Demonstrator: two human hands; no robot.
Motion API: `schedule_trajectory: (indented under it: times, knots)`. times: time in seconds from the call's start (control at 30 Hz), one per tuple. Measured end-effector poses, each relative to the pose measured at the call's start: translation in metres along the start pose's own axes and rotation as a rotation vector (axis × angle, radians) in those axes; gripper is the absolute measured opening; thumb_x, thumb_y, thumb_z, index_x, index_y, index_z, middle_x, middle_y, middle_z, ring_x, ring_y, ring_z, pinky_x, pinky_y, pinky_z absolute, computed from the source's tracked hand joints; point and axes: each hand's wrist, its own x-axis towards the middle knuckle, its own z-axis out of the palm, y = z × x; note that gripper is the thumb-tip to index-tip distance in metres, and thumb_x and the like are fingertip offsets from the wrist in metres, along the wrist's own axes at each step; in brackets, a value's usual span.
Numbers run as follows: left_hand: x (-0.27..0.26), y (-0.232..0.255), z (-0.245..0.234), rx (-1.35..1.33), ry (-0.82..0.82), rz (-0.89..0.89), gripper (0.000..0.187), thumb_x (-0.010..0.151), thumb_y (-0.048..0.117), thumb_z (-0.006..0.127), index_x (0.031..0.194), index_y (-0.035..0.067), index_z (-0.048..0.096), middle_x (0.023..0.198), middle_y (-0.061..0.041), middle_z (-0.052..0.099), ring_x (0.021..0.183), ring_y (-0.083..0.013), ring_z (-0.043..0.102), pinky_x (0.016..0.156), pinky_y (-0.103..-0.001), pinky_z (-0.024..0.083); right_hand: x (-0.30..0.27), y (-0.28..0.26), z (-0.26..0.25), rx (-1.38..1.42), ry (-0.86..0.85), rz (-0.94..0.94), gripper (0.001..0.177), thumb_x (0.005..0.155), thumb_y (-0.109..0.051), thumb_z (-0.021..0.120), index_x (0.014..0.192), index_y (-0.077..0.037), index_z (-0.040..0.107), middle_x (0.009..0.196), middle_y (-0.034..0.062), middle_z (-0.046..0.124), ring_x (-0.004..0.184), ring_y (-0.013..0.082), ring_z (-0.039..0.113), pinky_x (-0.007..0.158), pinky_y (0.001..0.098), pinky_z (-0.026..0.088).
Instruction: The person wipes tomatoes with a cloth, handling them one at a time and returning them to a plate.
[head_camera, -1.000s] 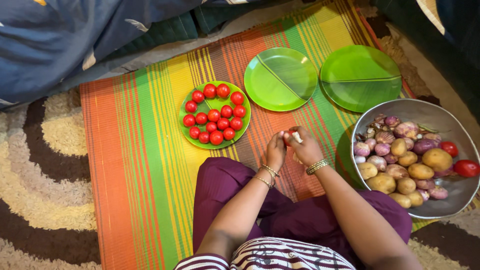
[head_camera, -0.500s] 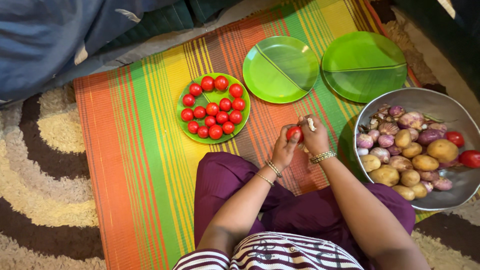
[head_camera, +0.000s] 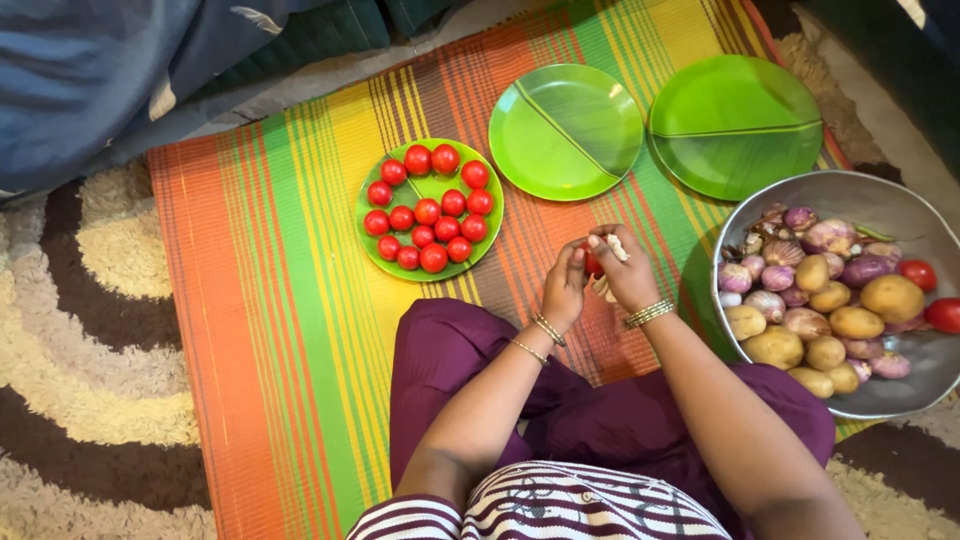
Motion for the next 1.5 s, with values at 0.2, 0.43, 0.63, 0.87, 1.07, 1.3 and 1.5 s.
schedule_trajectory:
  times: [0.2, 0.43, 0.63, 0.87, 1.07, 1.3, 1.5]
  knots:
    - [0.000, 0.002, 0.000, -0.061, -0.007, 0.099, 0.051, 0.111, 0.048, 0.041, 0.136, 0.007, 0.057, 0.098, -0.009, 0.068, 0.083, -0.0131, 0.065, 0.080, -0.030, 0.056, 0.006, 0.021, 0.001, 0.406, -0.042, 0.104, 0.026, 0.099, -0.026, 0.062, 0.116, -0.006, 0.064, 0.101, 0.0044, 0.066, 0.084, 0.0132, 0.064, 0.072, 0.0292, 0.056]
    - [-0.004, 0.022, -0.003, 0.173, -0.010, 0.180, 0.058, 0.102, 0.048, 0.060, 0.143, 0.008, 0.055, 0.120, -0.009, 0.061, 0.091, -0.0127, 0.063, 0.083, -0.028, 0.055, 0.013, 0.037, 0.001, 0.337, 0.108, 0.027, 0.029, 0.107, -0.030, 0.054, 0.107, -0.003, 0.067, 0.098, 0.0060, 0.070, 0.086, 0.0139, 0.065, 0.079, 0.0287, 0.055]
    - [-0.005, 0.028, -0.001, 0.179, -0.028, 0.167, 0.075, 0.089, 0.049, 0.075, 0.148, 0.008, 0.052, 0.120, -0.006, 0.061, 0.081, -0.0086, 0.056, 0.075, -0.025, 0.053, 0.016, 0.045, -0.001, 0.276, 0.187, -0.006, 0.031, 0.110, -0.029, 0.054, 0.103, -0.003, 0.067, 0.096, 0.0058, 0.069, 0.086, 0.0131, 0.064, 0.078, 0.0283, 0.055]
    - [-0.007, 0.025, 0.000, 0.162, -0.027, 0.194, 0.074, 0.089, 0.035, 0.079, 0.154, 0.013, 0.052, 0.114, -0.004, 0.060, 0.081, -0.0080, 0.053, 0.074, -0.023, 0.051, 0.018, 0.049, -0.002, 0.411, 0.226, 0.053, 0.022, 0.107, -0.024, 0.059, 0.107, -0.003, 0.063, 0.100, 0.0059, 0.068, 0.088, 0.0132, 0.064, 0.081, 0.0295, 0.056]
    - [-0.006, 0.029, -0.002, 0.328, 0.037, 0.308, 0.069, 0.088, 0.011, 0.076, 0.152, 0.020, 0.053, 0.126, -0.004, 0.058, 0.076, -0.0077, 0.060, 0.071, -0.023, 0.058, 0.008, 0.020, 0.000, 0.301, 0.099, -0.049, 0.024, 0.101, -0.024, 0.066, 0.113, -0.003, 0.062, 0.104, 0.0052, 0.068, 0.091, 0.0119, 0.065, 0.081, 0.0274, 0.057]
    - [-0.008, 0.037, -0.004, 0.298, 0.008, 0.306, 0.065, 0.087, 0.013, 0.082, 0.146, 0.017, 0.053, 0.130, -0.007, 0.062, 0.075, -0.0091, 0.064, 0.068, -0.025, 0.057, 0.000, 0.002, -0.001, 0.088, 0.125, -0.015, 0.037, 0.092, -0.033, 0.071, 0.110, -0.003, 0.062, 0.093, 0.0029, 0.071, 0.079, 0.0100, 0.068, 0.069, 0.0254, 0.058]
    - [-0.011, 0.039, 0.000, 0.301, -0.069, 0.179, 0.069, 0.093, 0.023, 0.077, 0.155, 0.020, 0.048, 0.119, -0.010, 0.073, 0.072, -0.0103, 0.067, 0.070, -0.027, 0.058, 0.016, 0.046, -0.004, 0.258, 0.274, 0.053, 0.035, 0.104, -0.038, 0.065, 0.105, -0.003, 0.067, 0.090, 0.0040, 0.065, 0.078, 0.0100, 0.059, 0.070, 0.0273, 0.052]
